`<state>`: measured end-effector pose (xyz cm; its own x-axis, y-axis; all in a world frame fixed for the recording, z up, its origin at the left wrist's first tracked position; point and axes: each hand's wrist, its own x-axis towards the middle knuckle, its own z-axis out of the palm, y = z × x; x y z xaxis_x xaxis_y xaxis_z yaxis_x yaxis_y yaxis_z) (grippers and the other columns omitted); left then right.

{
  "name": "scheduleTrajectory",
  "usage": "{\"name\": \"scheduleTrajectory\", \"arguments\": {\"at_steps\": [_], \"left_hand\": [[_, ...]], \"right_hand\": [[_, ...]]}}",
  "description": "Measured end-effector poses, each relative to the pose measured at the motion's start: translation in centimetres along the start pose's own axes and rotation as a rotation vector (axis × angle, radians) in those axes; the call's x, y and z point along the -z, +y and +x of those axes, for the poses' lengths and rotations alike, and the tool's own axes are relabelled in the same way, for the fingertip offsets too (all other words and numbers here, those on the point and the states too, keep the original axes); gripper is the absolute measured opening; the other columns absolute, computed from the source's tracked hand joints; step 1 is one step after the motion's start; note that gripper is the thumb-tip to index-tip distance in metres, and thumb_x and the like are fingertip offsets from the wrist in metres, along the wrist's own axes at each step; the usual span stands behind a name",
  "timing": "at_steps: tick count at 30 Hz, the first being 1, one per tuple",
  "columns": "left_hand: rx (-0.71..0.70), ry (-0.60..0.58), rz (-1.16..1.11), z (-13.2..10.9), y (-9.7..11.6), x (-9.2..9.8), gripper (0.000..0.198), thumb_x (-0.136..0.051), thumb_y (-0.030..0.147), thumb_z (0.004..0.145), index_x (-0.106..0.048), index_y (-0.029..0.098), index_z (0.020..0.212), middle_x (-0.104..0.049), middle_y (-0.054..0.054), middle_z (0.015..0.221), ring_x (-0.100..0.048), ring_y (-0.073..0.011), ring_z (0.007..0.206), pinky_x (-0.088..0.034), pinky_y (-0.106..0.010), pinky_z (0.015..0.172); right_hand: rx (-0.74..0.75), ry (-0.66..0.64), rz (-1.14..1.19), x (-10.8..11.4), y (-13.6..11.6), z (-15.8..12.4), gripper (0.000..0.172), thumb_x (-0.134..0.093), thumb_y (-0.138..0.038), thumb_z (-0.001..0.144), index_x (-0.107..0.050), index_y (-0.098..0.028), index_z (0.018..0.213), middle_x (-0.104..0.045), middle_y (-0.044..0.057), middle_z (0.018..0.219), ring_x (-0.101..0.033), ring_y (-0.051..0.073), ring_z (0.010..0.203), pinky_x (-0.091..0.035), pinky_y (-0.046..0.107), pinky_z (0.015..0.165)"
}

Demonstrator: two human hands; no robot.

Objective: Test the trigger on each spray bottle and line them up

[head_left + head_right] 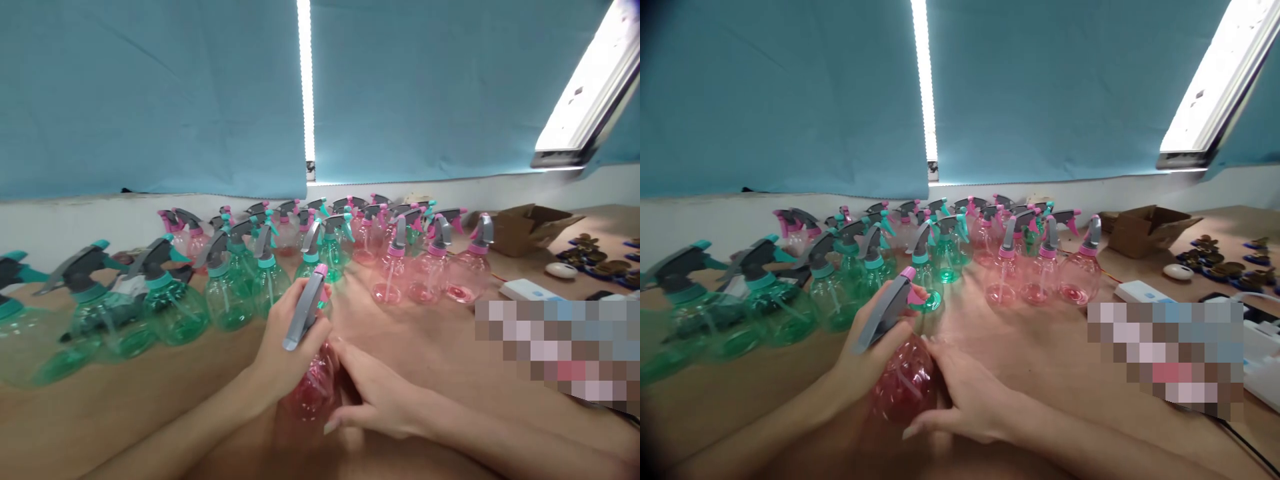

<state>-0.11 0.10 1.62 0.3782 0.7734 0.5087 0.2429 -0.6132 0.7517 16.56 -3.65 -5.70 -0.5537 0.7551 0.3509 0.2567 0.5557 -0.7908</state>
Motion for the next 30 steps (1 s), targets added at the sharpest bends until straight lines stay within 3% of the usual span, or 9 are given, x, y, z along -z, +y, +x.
{"name": "scheduleTrajectory", "arguments": {"at_steps": [7,14,22,30], "left_hand": [[-0.047,-0.086,-0.062,0.4,-0.2,0.4,0.027,-0.047,0.015,0.072,-0.056,0.020,0.097,-0.060,-0.003,0.090,-0.059,-0.0226,0.095,-0.047,-0.036,0.078],[-0.052,-0.125,-0.016,0.7,-0.1,0.8,0.017,-0.047,0.016,0.070,-0.058,0.018,0.083,-0.057,0.000,0.077,-0.046,-0.0138,0.062,-0.036,-0.030,0.058],[-0.053,-0.134,-0.025,0.4,0.2,1.0,0.004,-0.047,0.016,0.071,-0.050,0.020,0.070,-0.049,0.002,0.067,-0.042,-0.0131,0.059,-0.034,-0.029,0.055],[-0.018,-0.087,-0.036,0.4,-0.2,0.6,0.014,-0.050,0.015,0.074,-0.052,0.021,0.087,-0.046,0.003,0.071,-0.050,-0.0144,0.064,-0.041,-0.029,0.060]], "right_hand": [[-0.047,0.003,-0.126,0.0,0.8,-0.7,0.089,-0.077,-0.056,0.070,-0.038,-0.023,0.143,-0.052,0.013,0.141,-0.051,0.033,0.124,-0.042,0.048,0.102],[-0.099,-0.070,-0.219,0.4,1.7,-1.2,0.090,-0.068,-0.067,0.074,-0.039,-0.018,0.145,-0.044,0.017,0.149,-0.039,0.036,0.137,-0.031,0.055,0.112],[-0.157,-0.126,-0.316,0.4,1.8,-1.4,0.099,-0.064,-0.073,0.073,-0.041,-0.009,0.144,-0.040,0.022,0.150,-0.032,0.036,0.141,-0.028,0.054,0.114],[-0.117,-0.115,-0.354,0.7,2.0,-1.4,0.099,-0.065,-0.071,0.073,-0.038,-0.012,0.147,-0.040,0.021,0.150,-0.034,0.036,0.140,-0.028,0.054,0.114]]}}
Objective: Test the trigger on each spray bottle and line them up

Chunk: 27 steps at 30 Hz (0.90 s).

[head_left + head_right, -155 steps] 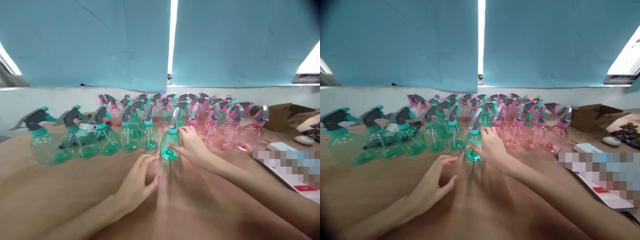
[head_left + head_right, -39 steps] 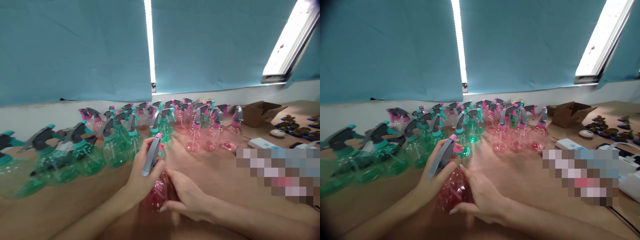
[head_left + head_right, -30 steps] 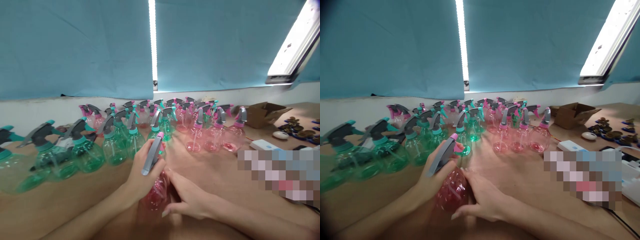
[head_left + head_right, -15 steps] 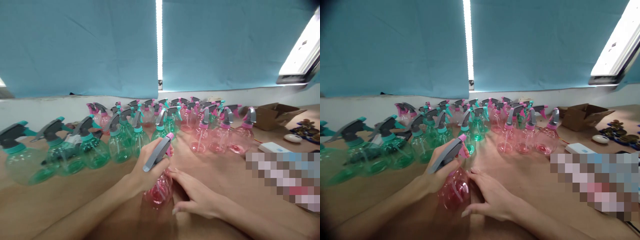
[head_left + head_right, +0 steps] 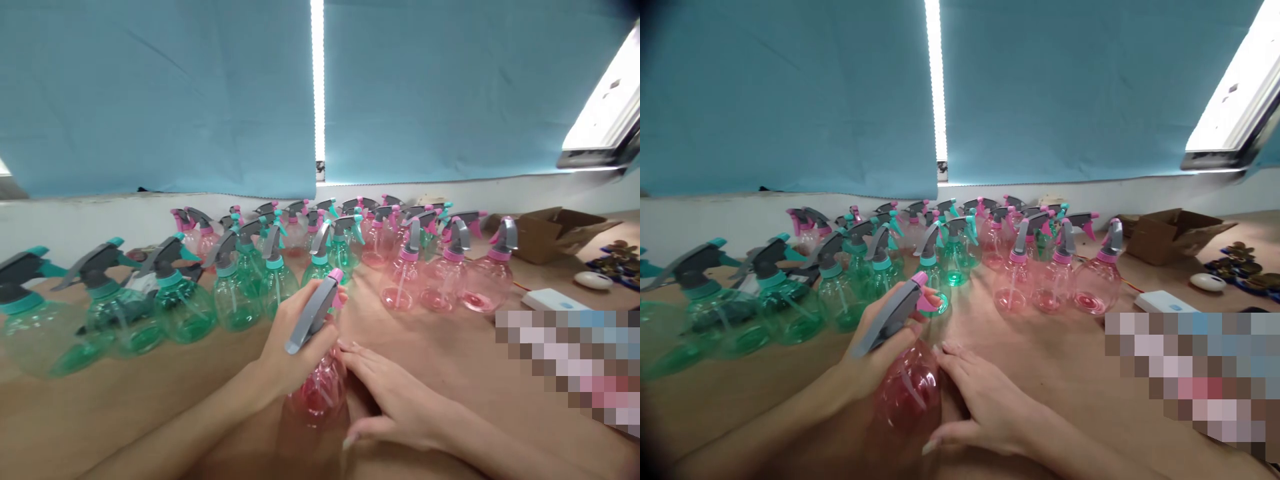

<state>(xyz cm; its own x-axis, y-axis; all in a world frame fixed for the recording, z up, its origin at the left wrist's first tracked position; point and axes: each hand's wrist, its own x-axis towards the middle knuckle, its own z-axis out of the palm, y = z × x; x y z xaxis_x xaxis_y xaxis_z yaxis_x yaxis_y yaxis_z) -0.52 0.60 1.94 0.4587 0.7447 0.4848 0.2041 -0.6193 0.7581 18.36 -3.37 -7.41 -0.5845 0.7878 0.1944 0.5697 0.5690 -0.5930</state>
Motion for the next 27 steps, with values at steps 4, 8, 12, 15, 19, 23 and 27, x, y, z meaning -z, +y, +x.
{"name": "scheduleTrajectory", "arguments": {"at_steps": [4,8,12,15,19,23,27], "left_hand": [[-0.028,-0.012,0.005,-0.1,-0.1,-0.2,0.024,-0.050,0.015,0.076,-0.055,0.021,0.100,-0.051,0.001,0.077,-0.056,-0.0159,0.067,-0.046,-0.029,0.061],[-0.060,-0.014,-0.006,-0.2,-0.6,-0.2,0.032,-0.050,0.014,0.080,-0.056,0.021,0.110,-0.057,-0.001,0.083,-0.051,-0.0129,0.059,-0.050,-0.032,0.064],[-0.076,-0.025,-0.030,-0.3,-1.0,-0.2,0.034,-0.051,0.015,0.082,-0.055,0.021,0.115,-0.063,-0.006,0.101,-0.057,-0.0150,0.068,-0.053,-0.032,0.066],[-0.059,-0.029,-0.030,-0.3,-0.8,-0.2,0.032,-0.050,0.015,0.082,-0.056,0.022,0.113,-0.063,-0.003,0.090,-0.059,-0.0172,0.072,-0.050,-0.030,0.062],[-0.006,-0.032,-0.031,-0.2,-0.4,-0.2,0.028,-0.051,0.015,0.082,-0.056,0.023,0.108,-0.063,0.000,0.084,-0.056,-0.0139,0.062,-0.045,-0.029,0.060],[0.012,-0.026,-0.063,-0.1,-0.3,-0.3,0.026,-0.052,0.015,0.082,-0.056,0.024,0.106,-0.066,0.000,0.096,-0.056,-0.0130,0.063,-0.044,-0.029,0.061],[0.014,-0.033,-0.063,-0.1,-0.5,-0.3,0.029,-0.051,0.015,0.082,-0.054,0.023,0.110,-0.066,-0.002,0.104,-0.054,-0.0118,0.060,-0.044,-0.029,0.060]], "right_hand": [[-0.004,0.021,-0.051,0.1,0.4,0.0,0.097,-0.065,-0.071,0.073,-0.038,-0.016,0.147,-0.042,0.019,0.150,-0.035,0.036,0.140,-0.027,0.055,0.114],[-0.078,0.008,-0.099,0.4,0.8,-0.1,0.097,-0.063,-0.073,0.073,-0.040,-0.015,0.147,-0.036,0.018,0.153,-0.029,0.037,0.142,-0.026,0.055,0.115],[-0.130,-0.009,-0.123,0.7,0.9,0.1,0.097,-0.060,-0.074,0.075,-0.039,-0.013,0.148,-0.034,0.018,0.153,-0.026,0.037,0.143,-0.024,0.056,0.116],[-0.144,-0.003,-0.126,0.7,0.9,0.1,0.099,-0.058,-0.076,0.074,-0.039,-0.013,0.147,-0.034,0.018,0.153,-0.026,0.037,0.143,-0.024,0.056,0.116],[-0.129,0.035,-0.107,0.6,1.1,0.0,0.097,-0.060,-0.076,0.074,-0.039,-0.016,0.148,-0.036,0.017,0.153,-0.027,0.036,0.143,-0.025,0.057,0.115],[-0.128,0.041,-0.097,0.5,1.3,0.0,0.094,-0.061,-0.074,0.074,-0.041,-0.018,0.147,-0.037,0.016,0.152,-0.028,0.036,0.143,-0.025,0.056,0.115],[-0.136,0.042,-0.094,0.6,1.2,0.0,0.093,-0.061,-0.074,0.075,-0.041,-0.017,0.147,-0.037,0.016,0.152,-0.029,0.036,0.142,-0.025,0.056,0.115]]}}
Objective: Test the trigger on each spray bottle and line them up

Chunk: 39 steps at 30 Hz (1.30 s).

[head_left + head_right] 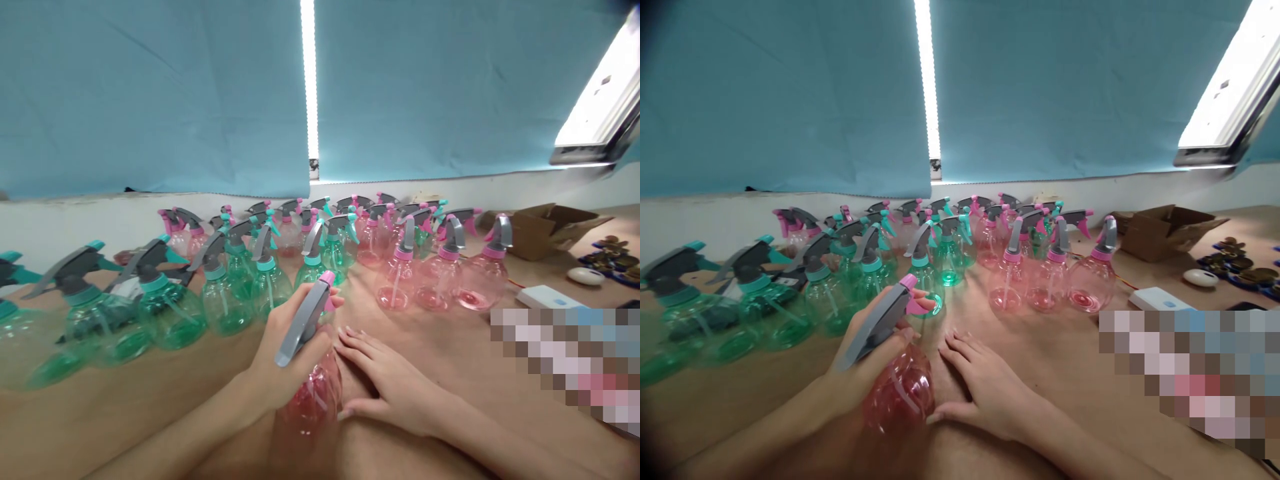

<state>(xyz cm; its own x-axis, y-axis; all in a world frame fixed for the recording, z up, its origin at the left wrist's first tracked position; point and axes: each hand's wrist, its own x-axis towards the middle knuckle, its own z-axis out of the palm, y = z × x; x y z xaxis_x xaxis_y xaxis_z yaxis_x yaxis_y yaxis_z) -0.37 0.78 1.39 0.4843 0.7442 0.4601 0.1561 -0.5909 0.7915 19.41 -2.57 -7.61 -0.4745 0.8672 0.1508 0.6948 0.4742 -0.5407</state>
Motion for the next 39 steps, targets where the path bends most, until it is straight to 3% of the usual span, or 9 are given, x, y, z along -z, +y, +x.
{"name": "scheduleTrajectory", "arguments": {"at_steps": [4,14,20,28,39], "left_hand": [[-0.005,-0.001,-0.010,0.06,-0.05,-0.03,0.032,-0.052,0.016,0.082,-0.052,0.022,0.114,-0.066,-0.004,0.111,-0.058,-0.0132,0.064,-0.045,-0.030,0.062],[-0.059,0.018,0.020,0.00,0.09,0.04,0.023,-0.051,0.013,0.081,-0.053,0.018,0.103,-0.066,-0.007,0.113,-0.062,-0.0167,0.086,-0.048,-0.030,0.073],[-0.078,0.017,0.043,0.08,0.08,0.08,0.021,-0.050,0.014,0.082,-0.054,0.017,0.103,-0.065,-0.007,0.110,-0.059,-0.0139,0.075,-0.047,-0.029,0.068],[-0.083,0.007,0.039,0.01,-0.02,0.03,0.019,-0.051,0.015,0.085,-0.053,0.017,0.103,-0.064,-0.006,0.108,-0.061,-0.0161,0.086,-0.047,-0.030,0.075],[-0.092,0.010,0.041,0.02,-0.20,-0.04,0.024,-0.051,0.011,0.082,-0.052,0.019,0.104,-0.064,-0.002,0.103,-0.061,-0.0146,0.082,-0.046,-0.029,0.074]], "right_hand": [[-0.017,-0.025,-0.013,0.19,-0.11,0.06,0.094,-0.059,-0.074,0.076,-0.042,-0.015,0.146,-0.036,0.016,0.153,-0.027,0.035,0.143,-0.025,0.055,0.116],[-0.012,-0.005,0.002,0.13,-0.01,-0.02,0.091,-0.062,-0.072,0.075,-0.042,-0.018,0.146,-0.035,0.015,0.154,-0.027,0.036,0.143,-0.025,0.056,0.115],[-0.056,-0.054,-0.017,0.23,-0.15,0.02,0.096,-0.058,-0.076,0.075,-0.040,-0.015,0.147,-0.030,0.015,0.156,-0.024,0.035,0.144,-0.022,0.052,0.117],[-0.049,-0.046,-0.016,0.18,-0.08,0.02,0.095,-0.059,-0.074,0.076,-0.039,-0.016,0.148,-0.030,0.014,0.156,-0.024,0.034,0.145,-0.022,0.052,0.118],[-0.048,-0.053,-0.028,-0.04,0.24,0.02,0.092,-0.059,-0.072,0.078,-0.040,-0.014,0.147,-0.028,0.013,0.157,-0.022,0.033,0.145,-0.021,0.051,0.118]]}}
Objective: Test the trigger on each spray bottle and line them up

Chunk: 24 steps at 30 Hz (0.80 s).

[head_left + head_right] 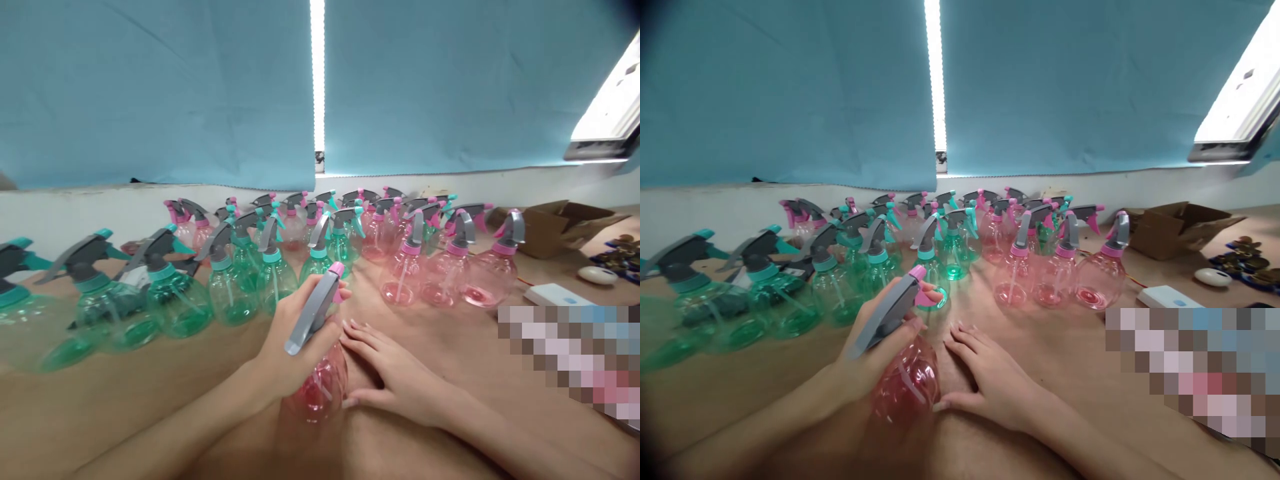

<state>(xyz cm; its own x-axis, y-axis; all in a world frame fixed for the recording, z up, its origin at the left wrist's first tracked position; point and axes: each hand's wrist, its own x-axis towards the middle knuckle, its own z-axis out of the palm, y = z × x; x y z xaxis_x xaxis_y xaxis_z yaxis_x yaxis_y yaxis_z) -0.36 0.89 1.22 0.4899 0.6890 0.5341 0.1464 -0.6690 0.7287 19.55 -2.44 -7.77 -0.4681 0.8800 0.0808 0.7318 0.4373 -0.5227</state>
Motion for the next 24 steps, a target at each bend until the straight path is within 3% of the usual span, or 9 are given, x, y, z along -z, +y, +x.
{"name": "scheduleTrajectory", "arguments": {"at_steps": [4,11,18,24], "left_hand": [[0.009,0.004,0.010,0.09,0.27,0.05,0.022,-0.050,0.013,0.082,-0.054,0.018,0.103,-0.065,-0.005,0.105,-0.061,-0.0159,0.083,-0.047,-0.030,0.073],[0.041,0.010,0.044,-0.01,0.42,0.10,0.025,-0.049,0.015,0.079,-0.056,0.016,0.104,-0.067,-0.005,0.101,-0.055,-0.0131,0.066,-0.046,-0.031,0.069],[0.032,0.006,0.065,0.08,0.61,0.09,0.026,-0.048,0.014,0.079,-0.058,0.015,0.104,-0.065,-0.007,0.106,-0.058,-0.0155,0.074,-0.046,-0.033,0.072],[0.030,-0.003,0.043,0.06,0.36,0.04,0.024,-0.049,0.014,0.079,-0.056,0.017,0.102,-0.065,-0.005,0.105,-0.053,-0.0112,0.062,-0.045,-0.030,0.065]], "right_hand": [[0.002,0.008,0.003,-0.14,0.18,0.01,0.091,-0.060,-0.071,0.078,-0.041,-0.015,0.147,-0.029,0.013,0.156,-0.023,0.034,0.145,-0.022,0.052,0.118],[0.015,0.010,-0.001,-0.18,0.18,0.02,0.089,-0.060,-0.070,0.079,-0.040,-0.016,0.147,-0.030,0.013,0.156,-0.023,0.033,0.145,-0.022,0.053,0.118],[-0.002,-0.013,-0.014,0.04,-0.02,-0.01,0.091,-0.057,-0.072,0.079,-0.040,-0.014,0.147,-0.029,0.014,0.156,-0.023,0.033,0.145,-0.021,0.052,0.118],[-0.002,-0.011,-0.007,0.05,-0.08,-0.02,0.091,-0.057,-0.073,0.078,-0.041,-0.015,0.147,-0.029,0.014,0.156,-0.023,0.034,0.145,-0.021,0.053,0.118]]}}
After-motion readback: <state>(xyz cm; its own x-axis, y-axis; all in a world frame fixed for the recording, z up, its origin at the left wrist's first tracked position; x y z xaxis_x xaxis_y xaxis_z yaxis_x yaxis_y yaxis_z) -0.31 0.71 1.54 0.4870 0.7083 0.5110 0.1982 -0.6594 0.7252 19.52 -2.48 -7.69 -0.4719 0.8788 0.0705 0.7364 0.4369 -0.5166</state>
